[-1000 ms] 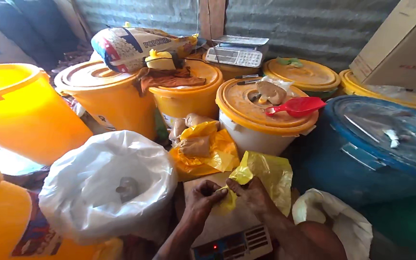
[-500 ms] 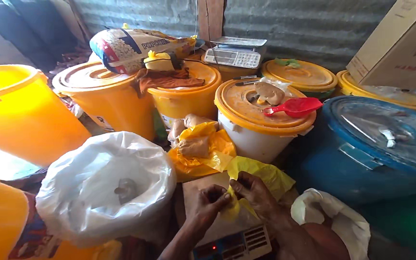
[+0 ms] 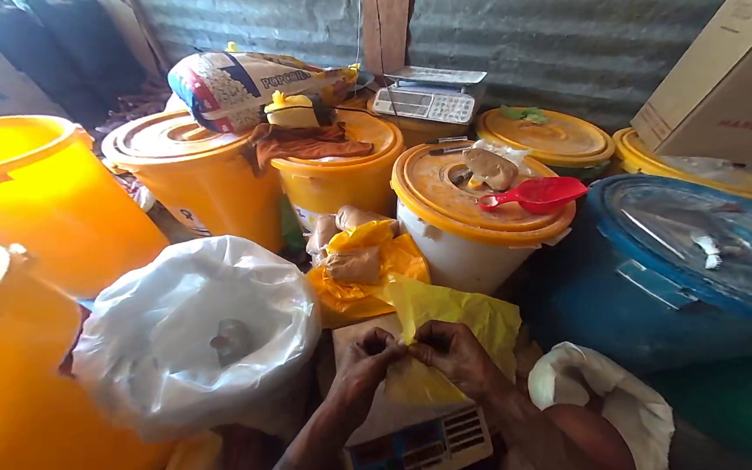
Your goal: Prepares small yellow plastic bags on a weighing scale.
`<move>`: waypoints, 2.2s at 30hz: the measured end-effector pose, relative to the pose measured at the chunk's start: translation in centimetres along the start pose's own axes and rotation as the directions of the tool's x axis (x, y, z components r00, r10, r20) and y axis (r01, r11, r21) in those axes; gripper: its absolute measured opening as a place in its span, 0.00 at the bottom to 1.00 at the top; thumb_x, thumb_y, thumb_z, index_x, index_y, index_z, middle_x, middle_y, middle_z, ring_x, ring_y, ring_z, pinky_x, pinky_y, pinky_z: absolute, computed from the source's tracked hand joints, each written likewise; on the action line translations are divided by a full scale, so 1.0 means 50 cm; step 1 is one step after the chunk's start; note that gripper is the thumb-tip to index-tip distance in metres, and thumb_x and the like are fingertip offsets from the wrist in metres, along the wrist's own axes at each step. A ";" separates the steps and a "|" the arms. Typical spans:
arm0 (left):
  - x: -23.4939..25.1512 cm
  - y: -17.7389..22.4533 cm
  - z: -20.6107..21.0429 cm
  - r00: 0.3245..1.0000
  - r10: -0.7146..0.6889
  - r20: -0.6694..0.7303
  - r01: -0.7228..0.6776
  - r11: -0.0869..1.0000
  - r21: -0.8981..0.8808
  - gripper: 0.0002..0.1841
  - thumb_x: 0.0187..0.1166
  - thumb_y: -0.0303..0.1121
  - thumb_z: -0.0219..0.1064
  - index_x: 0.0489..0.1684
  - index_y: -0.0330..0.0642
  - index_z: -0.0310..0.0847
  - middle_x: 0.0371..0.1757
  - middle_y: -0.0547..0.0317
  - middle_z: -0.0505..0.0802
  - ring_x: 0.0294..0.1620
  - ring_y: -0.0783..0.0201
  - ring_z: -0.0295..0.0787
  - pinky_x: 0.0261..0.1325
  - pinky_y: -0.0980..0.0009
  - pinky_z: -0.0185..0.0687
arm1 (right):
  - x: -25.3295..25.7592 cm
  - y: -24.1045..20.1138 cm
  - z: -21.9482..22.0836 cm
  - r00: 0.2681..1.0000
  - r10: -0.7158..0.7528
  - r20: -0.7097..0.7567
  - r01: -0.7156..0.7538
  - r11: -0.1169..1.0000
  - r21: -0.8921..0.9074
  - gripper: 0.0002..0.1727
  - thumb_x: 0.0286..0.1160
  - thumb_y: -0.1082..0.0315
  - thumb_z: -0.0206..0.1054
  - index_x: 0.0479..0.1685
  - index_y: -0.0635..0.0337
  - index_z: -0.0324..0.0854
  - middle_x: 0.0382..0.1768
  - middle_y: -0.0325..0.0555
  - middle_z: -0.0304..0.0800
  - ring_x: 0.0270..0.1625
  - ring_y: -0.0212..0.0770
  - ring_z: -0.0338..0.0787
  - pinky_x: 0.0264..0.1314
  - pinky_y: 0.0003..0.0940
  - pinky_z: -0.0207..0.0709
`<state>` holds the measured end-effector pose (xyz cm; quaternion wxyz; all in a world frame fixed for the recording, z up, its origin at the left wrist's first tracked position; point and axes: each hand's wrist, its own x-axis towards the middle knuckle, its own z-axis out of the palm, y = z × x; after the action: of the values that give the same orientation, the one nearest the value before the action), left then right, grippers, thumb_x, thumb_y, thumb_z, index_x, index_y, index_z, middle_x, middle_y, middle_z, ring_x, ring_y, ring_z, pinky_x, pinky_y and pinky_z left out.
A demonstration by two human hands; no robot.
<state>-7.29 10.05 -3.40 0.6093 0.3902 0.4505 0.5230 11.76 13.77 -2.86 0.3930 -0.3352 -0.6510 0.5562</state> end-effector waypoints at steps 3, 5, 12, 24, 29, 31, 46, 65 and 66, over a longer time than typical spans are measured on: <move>-0.002 0.009 0.001 0.998 -0.009 0.063 0.014 0.997 -0.072 0.07 0.80 0.29 0.69 0.31 0.41 0.80 0.30 0.57 0.91 0.31 0.66 0.90 0.41 0.67 0.90 | 0.004 0.003 -0.001 0.999 -0.008 -0.051 0.011 0.999 0.052 0.04 0.75 0.72 0.73 0.38 0.63 0.86 0.29 0.38 0.89 0.31 0.27 0.86 0.37 0.21 0.82; -0.002 0.015 0.004 0.999 0.018 0.032 -0.015 0.995 -0.102 0.06 0.80 0.26 0.69 0.32 0.40 0.79 0.31 0.56 0.90 0.31 0.66 0.90 0.40 0.67 0.90 | 0.003 -0.005 0.001 0.995 0.061 -0.074 -0.046 0.981 0.189 0.03 0.78 0.72 0.70 0.41 0.63 0.85 0.32 0.40 0.89 0.34 0.31 0.88 0.39 0.27 0.85; 0.013 0.029 -0.016 0.991 0.013 -0.130 -0.028 0.993 -0.111 0.03 0.79 0.23 0.69 0.38 0.35 0.80 0.33 0.51 0.91 0.32 0.63 0.91 0.39 0.66 0.91 | 0.006 -0.021 -0.022 0.980 0.140 -0.140 -0.101 0.962 0.253 0.08 0.85 0.68 0.62 0.48 0.63 0.84 0.42 0.45 0.89 0.40 0.36 0.88 0.42 0.31 0.85; 0.014 0.031 -0.007 0.993 -0.049 -0.103 0.026 0.977 -0.211 0.03 0.82 0.23 0.63 0.37 0.38 0.77 0.34 0.52 0.92 0.33 0.62 0.91 0.41 0.65 0.90 | 0.006 -0.010 -0.004 0.970 0.174 -0.172 -0.158 0.982 0.103 0.05 0.78 0.70 0.70 0.36 0.62 0.85 0.28 0.38 0.87 0.30 0.31 0.87 0.36 0.26 0.84; 0.029 0.067 -0.033 0.969 -0.091 -0.231 0.001 0.933 -0.361 0.04 0.88 0.24 0.54 0.42 0.42 0.70 0.34 0.54 0.89 0.32 0.62 0.90 0.40 0.64 0.90 | 0.004 -0.007 -0.022 0.979 0.143 -0.148 -0.088 0.941 0.327 0.03 0.82 0.75 0.63 0.46 0.62 0.82 0.38 0.41 0.90 0.43 0.33 0.90 0.50 0.30 0.86; 0.027 0.084 -0.045 0.971 -0.055 -0.231 -0.053 0.899 -0.434 0.07 0.89 0.23 0.49 0.42 0.42 0.71 0.33 0.55 0.90 0.32 0.62 0.91 0.40 0.65 0.91 | 0.003 -0.009 -0.024 0.978 0.160 -0.133 -0.093 0.907 0.410 0.05 0.83 0.76 0.61 0.47 0.61 0.81 0.40 0.42 0.90 0.44 0.33 0.90 0.51 0.31 0.87; 0.010 0.081 -0.082 0.954 0.233 0.188 -0.123 0.878 -0.463 0.08 0.62 0.27 0.70 0.32 0.54 0.86 0.42 0.60 0.92 0.46 0.61 0.91 0.53 0.57 0.90 | 0.028 -0.020 -0.022 0.920 0.381 -0.098 -0.167 0.604 0.779 0.16 0.85 0.61 0.56 0.61 0.62 0.77 0.52 0.54 0.88 0.54 0.49 0.91 0.57 0.51 0.87; -0.031 0.037 -0.027 0.989 -0.106 0.100 -0.048 0.411 0.910 0.26 0.59 0.20 0.77 0.62 0.33 0.84 0.68 0.41 0.84 0.60 0.41 0.88 0.56 0.43 0.89 | 0.219 -0.194 0.156 0.947 -0.204 0.249 0.321 0.669 -0.671 0.15 0.81 0.60 0.66 0.56 0.60 0.85 0.49 0.47 0.90 0.50 0.37 0.91 0.53 0.37 0.88; -0.033 0.039 -0.024 0.987 -0.116 0.112 -0.053 0.422 0.905 0.26 0.60 0.20 0.77 0.63 0.33 0.83 0.68 0.41 0.84 0.60 0.40 0.88 0.55 0.42 0.89 | 0.251 -0.205 0.226 0.931 -0.141 0.336 0.345 0.639 -0.688 0.16 0.84 0.58 0.62 0.59 0.58 0.85 0.51 0.48 0.90 0.52 0.40 0.90 0.57 0.40 0.86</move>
<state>-9.06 8.71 -1.66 0.3470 0.6877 0.6186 0.1551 -4.10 17.93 8.19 0.2102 -0.3003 -0.9027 0.2254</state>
